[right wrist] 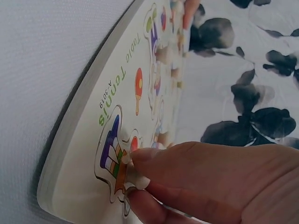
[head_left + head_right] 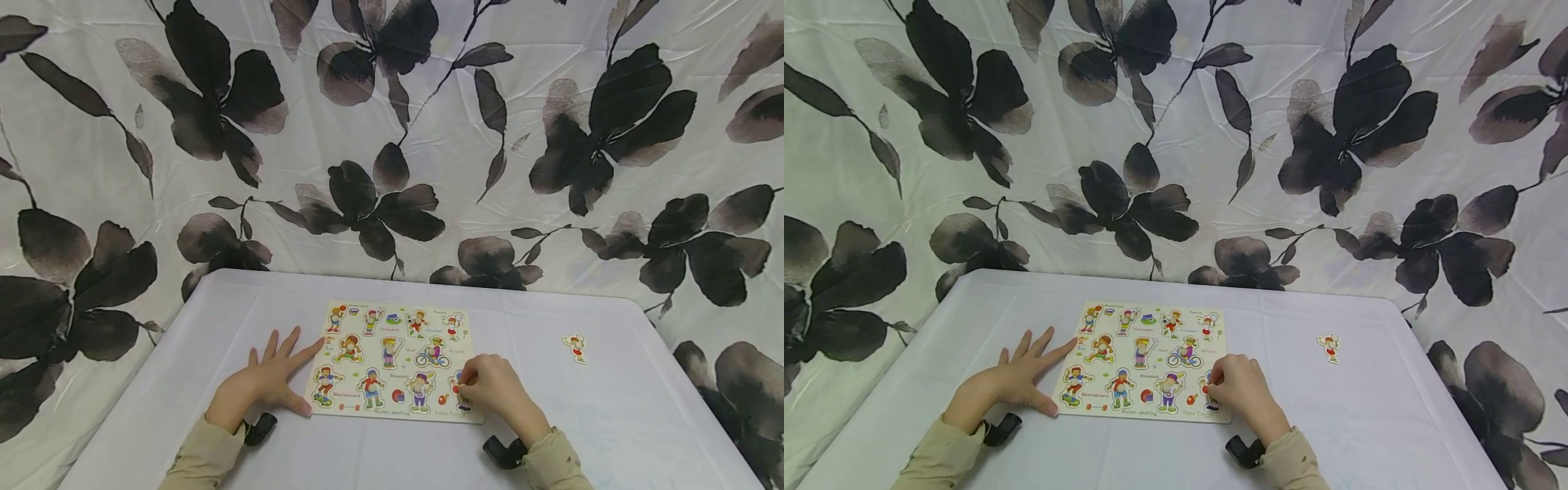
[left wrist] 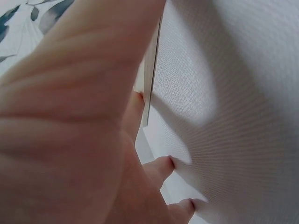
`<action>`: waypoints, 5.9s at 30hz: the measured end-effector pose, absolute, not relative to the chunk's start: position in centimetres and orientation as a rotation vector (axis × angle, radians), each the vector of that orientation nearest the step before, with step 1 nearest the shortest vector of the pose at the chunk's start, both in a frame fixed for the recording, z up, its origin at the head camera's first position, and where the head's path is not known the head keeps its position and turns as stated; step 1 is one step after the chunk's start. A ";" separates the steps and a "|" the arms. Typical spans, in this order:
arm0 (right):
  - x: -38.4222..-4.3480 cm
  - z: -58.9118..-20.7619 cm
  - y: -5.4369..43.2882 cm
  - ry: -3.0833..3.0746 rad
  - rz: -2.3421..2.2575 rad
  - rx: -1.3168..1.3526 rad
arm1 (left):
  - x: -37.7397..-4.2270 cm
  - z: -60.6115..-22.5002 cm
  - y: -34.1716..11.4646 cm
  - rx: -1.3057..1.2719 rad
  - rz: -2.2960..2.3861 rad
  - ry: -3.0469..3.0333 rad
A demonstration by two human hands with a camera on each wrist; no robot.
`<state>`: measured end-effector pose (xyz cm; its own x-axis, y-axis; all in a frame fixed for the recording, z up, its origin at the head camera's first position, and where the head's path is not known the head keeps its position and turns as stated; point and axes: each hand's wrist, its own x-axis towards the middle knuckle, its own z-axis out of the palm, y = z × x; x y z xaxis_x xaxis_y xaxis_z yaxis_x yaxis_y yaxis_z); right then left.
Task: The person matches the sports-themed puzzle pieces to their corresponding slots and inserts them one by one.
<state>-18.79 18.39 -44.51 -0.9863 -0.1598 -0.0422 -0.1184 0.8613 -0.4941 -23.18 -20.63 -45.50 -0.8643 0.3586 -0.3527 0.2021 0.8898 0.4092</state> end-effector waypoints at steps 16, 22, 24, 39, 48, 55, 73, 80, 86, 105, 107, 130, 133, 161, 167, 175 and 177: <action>-19.5 -43.4 20.3 3.012 -0.851 -0.227 | -23.0 -45.1 -20.6 0.413 0.524 2.632; -20.0 -43.1 21.8 3.074 -0.856 -0.189 | -22.9 -45.2 -20.6 0.415 0.532 2.630; -20.1 -43.0 22.4 3.102 -0.848 -0.169 | -23.0 -45.2 -20.6 0.417 0.537 2.627; -20.9 -43.2 27.1 3.327 -0.865 -0.016 | -23.1 -45.8 -20.8 0.410 0.523 2.629; -20.9 -43.5 31.0 3.420 -0.868 0.164 | -23.1 -45.7 -20.8 0.415 0.534 2.630; -20.6 -43.9 33.5 3.448 -0.869 0.277 | -23.2 -45.8 -20.8 0.419 0.537 2.628; -21.3 -46.8 36.7 3.321 -0.910 0.458 | -23.1 -45.6 -20.8 0.419 0.553 2.624; -21.3 -47.5 37.0 3.333 -0.872 0.465 | -23.0 -45.8 -20.9 0.417 0.545 2.625; -21.2 -47.7 36.9 3.314 -0.857 0.492 | -23.1 -45.7 -20.9 0.421 0.563 2.623; -21.1 -48.1 37.0 3.374 -0.812 0.463 | -23.0 -45.8 -20.9 0.438 0.547 2.625; -21.1 -48.1 36.9 3.376 -0.816 0.461 | -23.0 -45.9 -21.0 0.442 0.549 2.625; -22.3 -44.9 34.2 3.374 -0.852 0.366 | -23.1 -45.8 -21.1 0.431 0.537 2.633; -22.7 -44.5 33.6 3.375 -0.853 0.346 | -23.1 -45.8 -21.0 0.429 0.541 2.626; -26.2 -43.5 27.1 3.401 -0.998 0.096 | -23.0 -45.5 -20.8 0.425 0.537 2.627; -26.9 -43.6 25.6 3.396 -1.014 0.054 | -23.0 -45.7 -20.9 0.421 0.549 2.621; -27.5 -43.5 23.6 3.366 -1.046 0.017 | -23.0 -45.7 -20.8 0.414 0.538 2.625; -27.6 -43.5 23.1 3.364 -1.052 0.011 | -23.1 -45.8 -20.9 0.413 0.544 2.621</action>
<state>-27.59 23.14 -43.46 -0.9274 0.1172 0.3551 -0.1059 0.8284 -0.5500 -23.08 -20.85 -45.75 -0.8633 0.3658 -0.3478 0.1971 0.8787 0.4348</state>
